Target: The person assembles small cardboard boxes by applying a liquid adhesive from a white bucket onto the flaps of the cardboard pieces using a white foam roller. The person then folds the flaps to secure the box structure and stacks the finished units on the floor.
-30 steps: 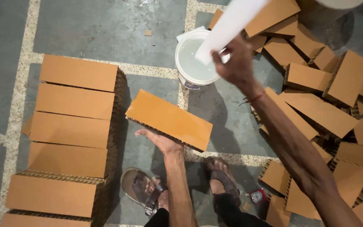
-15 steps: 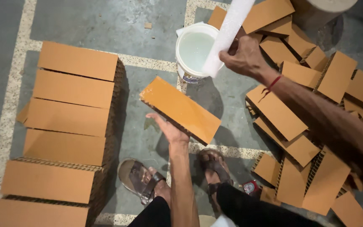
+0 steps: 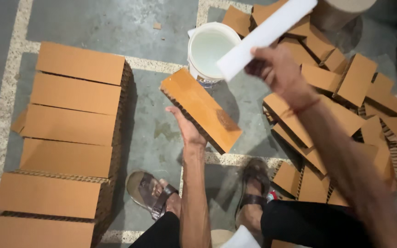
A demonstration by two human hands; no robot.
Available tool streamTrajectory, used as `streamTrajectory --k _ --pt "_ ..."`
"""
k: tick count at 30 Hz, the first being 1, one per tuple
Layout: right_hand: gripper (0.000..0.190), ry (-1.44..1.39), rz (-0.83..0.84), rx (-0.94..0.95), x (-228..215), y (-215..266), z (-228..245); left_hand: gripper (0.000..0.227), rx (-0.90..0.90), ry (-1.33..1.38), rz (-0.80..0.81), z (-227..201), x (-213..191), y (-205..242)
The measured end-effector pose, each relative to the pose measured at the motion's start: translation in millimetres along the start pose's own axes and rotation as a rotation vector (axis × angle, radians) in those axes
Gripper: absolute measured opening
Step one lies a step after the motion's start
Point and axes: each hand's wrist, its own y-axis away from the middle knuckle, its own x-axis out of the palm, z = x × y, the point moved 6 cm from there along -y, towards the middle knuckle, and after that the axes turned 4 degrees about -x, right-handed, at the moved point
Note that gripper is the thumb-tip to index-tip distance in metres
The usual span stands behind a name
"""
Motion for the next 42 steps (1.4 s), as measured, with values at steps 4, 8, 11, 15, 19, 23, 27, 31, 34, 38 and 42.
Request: streamTrajectory --k 4,8,11,15,19,23,27,31,34,38,42 --pt "0.044 0.11 -0.073 -0.21 38.1 49.8 -18.0 0.105 -0.038 -0.067 -0.062 3.2 7.0 1.7" --pt "0.051 0.435 -0.094 -0.284 49.7 79.0 -25.7 0.107 -0.066 -0.056 0.026 5.5 17.4 0.9" --pt "0.032 0.503 0.029 -0.211 49.9 103.8 -28.1 0.109 -0.064 -0.147 -0.097 -8.1 8.4 1.3" --pt "0.035 0.453 0.017 -0.217 27.9 134.0 -22.5 0.11 0.005 -0.239 -0.057 -29.0 21.7 2.2" --pt "0.023 0.348 -0.178 -0.162 2.8 126.4 -29.7 0.104 -0.046 -0.276 -0.083 -16.0 33.3 7.9" --pt "0.023 0.088 -0.141 -0.379 19.8 96.1 -13.5 0.104 -0.028 -0.248 0.203 7.6 46.8 16.4" --pt "0.023 0.221 -0.056 -0.354 29.6 97.7 -10.7 0.107 -0.048 -0.41 0.114 7.3 52.1 25.9" --pt "0.03 0.277 0.062 -0.272 33.1 130.2 -26.9 0.108 -0.097 -0.523 -0.082 -7.9 53.2 30.7" --pt "0.035 0.348 0.086 -0.229 30.8 157.3 -31.8 0.109 -0.126 -0.6 -0.229 -13.5 49.8 35.5" --pt "0.034 0.403 0.167 -0.003 20.5 181.6 -40.4 0.108 0.009 -0.468 -0.063 -25.1 56.2 28.9" --pt "0.043 0.028 0.286 -0.362 9.2 161.4 -24.9 0.103 -0.024 -0.353 -0.076 -22.3 39.5 22.3"
